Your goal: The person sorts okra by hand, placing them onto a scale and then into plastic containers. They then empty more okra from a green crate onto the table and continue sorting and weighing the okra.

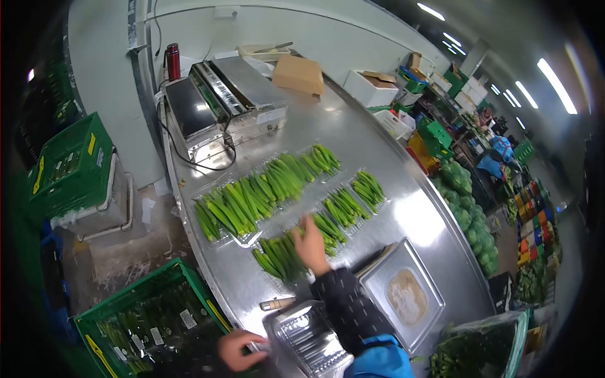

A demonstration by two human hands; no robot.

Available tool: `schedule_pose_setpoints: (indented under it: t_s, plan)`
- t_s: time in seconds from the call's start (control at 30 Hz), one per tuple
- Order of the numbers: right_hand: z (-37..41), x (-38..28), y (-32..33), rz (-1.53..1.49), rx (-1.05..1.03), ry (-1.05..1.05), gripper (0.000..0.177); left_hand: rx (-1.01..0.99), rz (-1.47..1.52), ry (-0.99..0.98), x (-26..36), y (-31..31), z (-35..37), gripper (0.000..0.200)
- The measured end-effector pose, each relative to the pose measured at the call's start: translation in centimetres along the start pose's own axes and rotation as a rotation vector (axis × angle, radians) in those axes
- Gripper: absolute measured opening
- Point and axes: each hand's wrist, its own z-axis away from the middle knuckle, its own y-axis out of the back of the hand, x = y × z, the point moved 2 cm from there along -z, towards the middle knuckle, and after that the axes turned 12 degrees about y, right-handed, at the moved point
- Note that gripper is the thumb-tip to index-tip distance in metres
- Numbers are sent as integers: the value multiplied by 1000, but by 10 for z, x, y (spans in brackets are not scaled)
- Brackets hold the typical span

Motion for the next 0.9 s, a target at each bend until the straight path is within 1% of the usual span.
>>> schedule_pose_setpoints:
  t_s: [0.03, 0.07, 0.1, 0.13, 0.17, 0.2, 0.27, 0.3, 0.37, 0.4, 0.43, 0.47, 0.5, 0.53, 0.6, 0.63, 0.7, 0.73, 0.77, 0.8, 0.83, 0.87, 0.9]
  plan:
    - [33, -29, 24, -71, -7, 131, 38, -183, -89, -29, 16, -14, -8, 30]
    - [72, -64, 52, -208, -115, 70, 29, -323, -223, -166, 12, -33, -16, 37]
    - [120, -78, 76, -144, -534, -231, 27, -364, -394, -342, 9, -45, -22, 40]
    - [158, -104, 95, -182, -459, -20, 26, -396, -562, -527, 5, -58, -28, 44]
    - [189, -132, 115, -255, -396, -107, 29, -291, -609, -704, -8, -70, -34, 37]
    - [225, -143, 124, -215, -362, -120, 29, -373, -838, -770, -35, -82, -43, 20]
    - [286, -163, 129, -111, -318, 83, 41, -531, -950, -737, -32, -82, -51, 6]
    - [302, -165, 130, -89, -282, 65, 41, -555, -955, -777, -29, -81, -52, 6]
    - [327, -163, 126, 270, -380, 215, 42, -520, -912, -895, -24, -78, -51, 3]
    - [339, -152, 120, 279, -359, 200, 42, -538, -918, -916, -22, -77, -52, 3]
    - [348, -138, 113, 286, -344, 224, 42, -580, -921, -888, -22, -76, -55, 5]
    - [336, -147, 118, 292, -332, 251, 41, -620, -926, -857, -24, -77, -58, 8]
    - [329, -151, 136, 246, -415, 264, 32, -611, -879, -853, -28, -77, -59, 11]
    - [321, -152, 142, 248, -398, 251, 32, -628, -887, -864, -27, -76, -57, 11]
    - [322, -142, 135, 290, -599, 313, 25, -548, -793, -859, -19, -75, -53, 11]
    - [326, -134, 131, 283, -582, 297, 25, -524, -933, -849, -16, -76, -49, 10]
    - [333, -121, 122, 138, -460, 264, 17, -579, -926, -829, 1, -76, -43, 9]
    - [329, -124, 125, 298, -426, 397, 14, -614, -909, -801, 11, -75, -42, 9]
    - [329, -126, 127, 277, -448, 335, 12, -709, -887, -777, 15, -73, -44, 11]
    - [322, -141, 143, 224, -330, 384, 11, -680, -962, -722, 25, -70, -41, 11]
    - [316, -156, 162, 171, -297, 324, 12, -662, -1036, -671, 39, -70, -38, 12]
    - [323, -157, 171, 219, -102, 432, 13, -573, -841, -767, 67, -75, -34, 14]
    - [323, -167, 197, 163, -63, 401, 12, -657, -915, -894, 113, -87, -30, 21]
